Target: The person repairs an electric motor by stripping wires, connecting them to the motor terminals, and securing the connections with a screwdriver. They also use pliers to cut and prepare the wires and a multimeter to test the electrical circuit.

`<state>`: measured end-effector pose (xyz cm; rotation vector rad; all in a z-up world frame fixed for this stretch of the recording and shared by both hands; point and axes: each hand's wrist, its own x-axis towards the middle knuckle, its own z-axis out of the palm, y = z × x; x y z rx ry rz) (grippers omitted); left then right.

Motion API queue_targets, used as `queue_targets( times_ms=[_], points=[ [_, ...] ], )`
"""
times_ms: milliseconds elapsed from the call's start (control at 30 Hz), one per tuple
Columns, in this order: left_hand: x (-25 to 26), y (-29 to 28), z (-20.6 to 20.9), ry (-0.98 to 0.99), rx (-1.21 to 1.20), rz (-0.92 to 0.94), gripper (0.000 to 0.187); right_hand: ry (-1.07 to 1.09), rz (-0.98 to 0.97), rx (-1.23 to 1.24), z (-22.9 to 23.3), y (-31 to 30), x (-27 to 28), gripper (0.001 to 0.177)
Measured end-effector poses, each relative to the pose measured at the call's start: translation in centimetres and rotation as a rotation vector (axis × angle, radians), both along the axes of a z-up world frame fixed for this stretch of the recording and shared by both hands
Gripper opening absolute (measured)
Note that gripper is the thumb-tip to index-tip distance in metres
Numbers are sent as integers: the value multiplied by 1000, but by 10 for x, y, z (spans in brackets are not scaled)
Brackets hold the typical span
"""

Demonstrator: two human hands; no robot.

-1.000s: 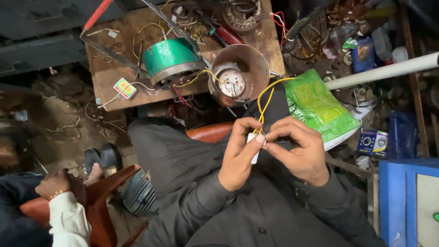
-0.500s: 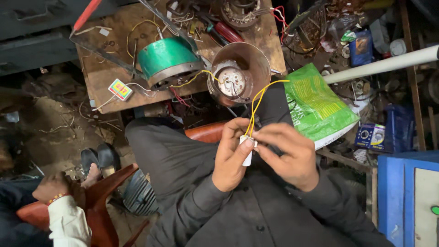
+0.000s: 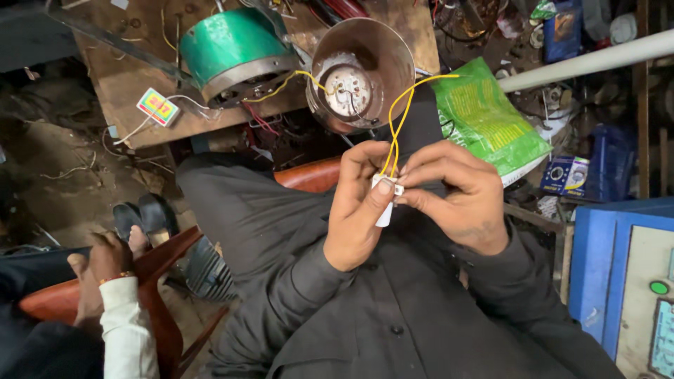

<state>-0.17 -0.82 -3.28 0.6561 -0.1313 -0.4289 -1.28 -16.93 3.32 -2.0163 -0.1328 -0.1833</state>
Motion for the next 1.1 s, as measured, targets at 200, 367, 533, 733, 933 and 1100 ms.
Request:
queue_targets(
  times_ms=[200, 367, 533, 733, 933, 1100],
  points=[
    [3, 3, 1, 64, -5, -69, 48, -24, -35, -1, 3, 4, -3, 18],
    [6, 6, 6, 103, -29, -33, 52, -88, -71, -63, 0, 3, -5, 20],
    [2, 27, 7, -11, -86, 39, 66, -273, -329, -234, -26, -31, 21, 14],
    [-22, 56, -26, -42, -42, -45, 44, -237, -240, -414, -106, -80, 133, 16],
    [-36, 59, -38, 75, 279, 2, 33, -253, -41, -830, -147, -102, 195, 18],
    [-30, 62, -29, 72, 256, -2, 37, -237, -30, -788, -148, -96, 193, 23]
  ],
)
